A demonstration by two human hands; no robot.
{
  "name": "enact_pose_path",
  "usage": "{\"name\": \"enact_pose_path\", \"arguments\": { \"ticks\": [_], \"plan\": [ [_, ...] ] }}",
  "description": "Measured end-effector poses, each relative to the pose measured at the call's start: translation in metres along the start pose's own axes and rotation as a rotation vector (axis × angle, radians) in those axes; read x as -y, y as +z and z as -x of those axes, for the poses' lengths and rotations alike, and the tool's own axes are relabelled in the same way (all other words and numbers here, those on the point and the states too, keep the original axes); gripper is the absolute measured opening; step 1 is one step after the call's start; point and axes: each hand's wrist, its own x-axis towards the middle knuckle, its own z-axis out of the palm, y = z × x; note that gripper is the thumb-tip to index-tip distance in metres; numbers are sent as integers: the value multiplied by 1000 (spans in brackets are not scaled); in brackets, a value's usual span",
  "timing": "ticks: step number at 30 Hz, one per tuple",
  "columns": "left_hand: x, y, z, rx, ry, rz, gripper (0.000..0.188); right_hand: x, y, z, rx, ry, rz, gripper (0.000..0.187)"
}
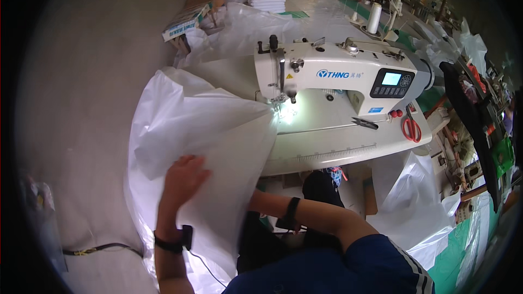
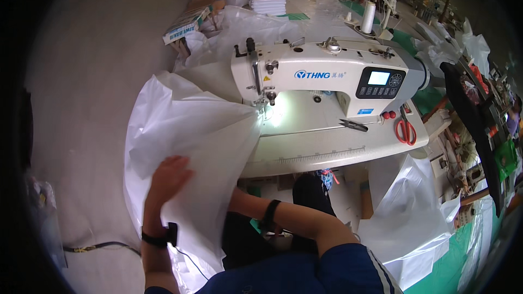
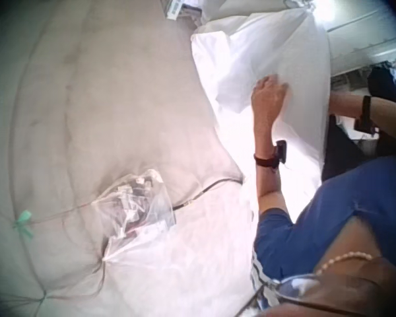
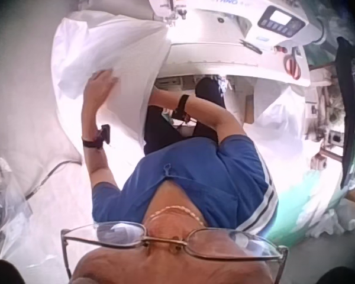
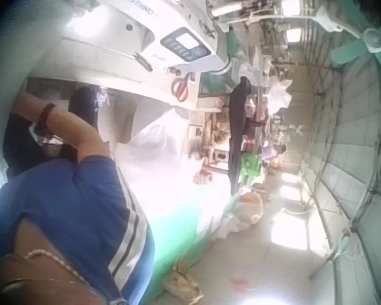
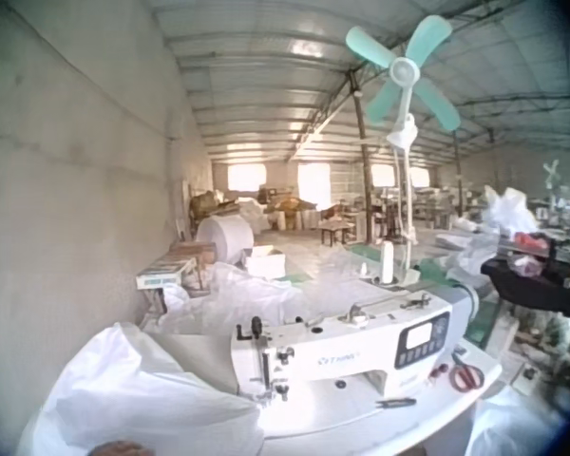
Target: Using an industrial sewing machine to stitch together large white plastic or foam sheets.
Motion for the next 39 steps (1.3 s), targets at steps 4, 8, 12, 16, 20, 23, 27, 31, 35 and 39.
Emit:
{"name": "enact_pose_path", "arguments": {
  "ticks": [4, 8, 12, 16, 20, 23, 27, 31, 35, 39],
  "plan": [
    [-24, 36, 4, -69, -168, -11, 40, 54, -14, 48, 195, 221, -281, 43],
    [-2, 50, -13, -6, -267, 24, 44, 88, -28, 57, 459, 591, -775, 45],
    [4, 56, -27, -72, -310, -2, 43, 117, -39, 48, 54, 832, -1758, 41],
    [3, 66, -29, -132, -314, -85, 41, 138, -64, 71, 418, 1076, -1731, 37],
    [8, 73, -25, -205, -291, -92, 39, 116, -75, 70, 148, 1119, -1396, 36],
    [9, 70, -25, -207, -303, -42, 38, 95, -65, 53, -7, 1188, -1316, 34],
    [12, 66, -31, -113, -318, -56, 38, 89, -59, 63, -101, 1074, -1343, 34],
    [24, 69, -37, -125, -303, -27, 38, 94, -100, 130, 77, 1077, -1228, 40],
    [30, 60, -45, -83, -292, 8, 39, 100, -129, 171, -137, 1042, -1554, 45],
    [-3, 31, -47, 64, -325, -266, 38, 92, -128, 168, 49, 859, -1576, 46]
  ]
}}
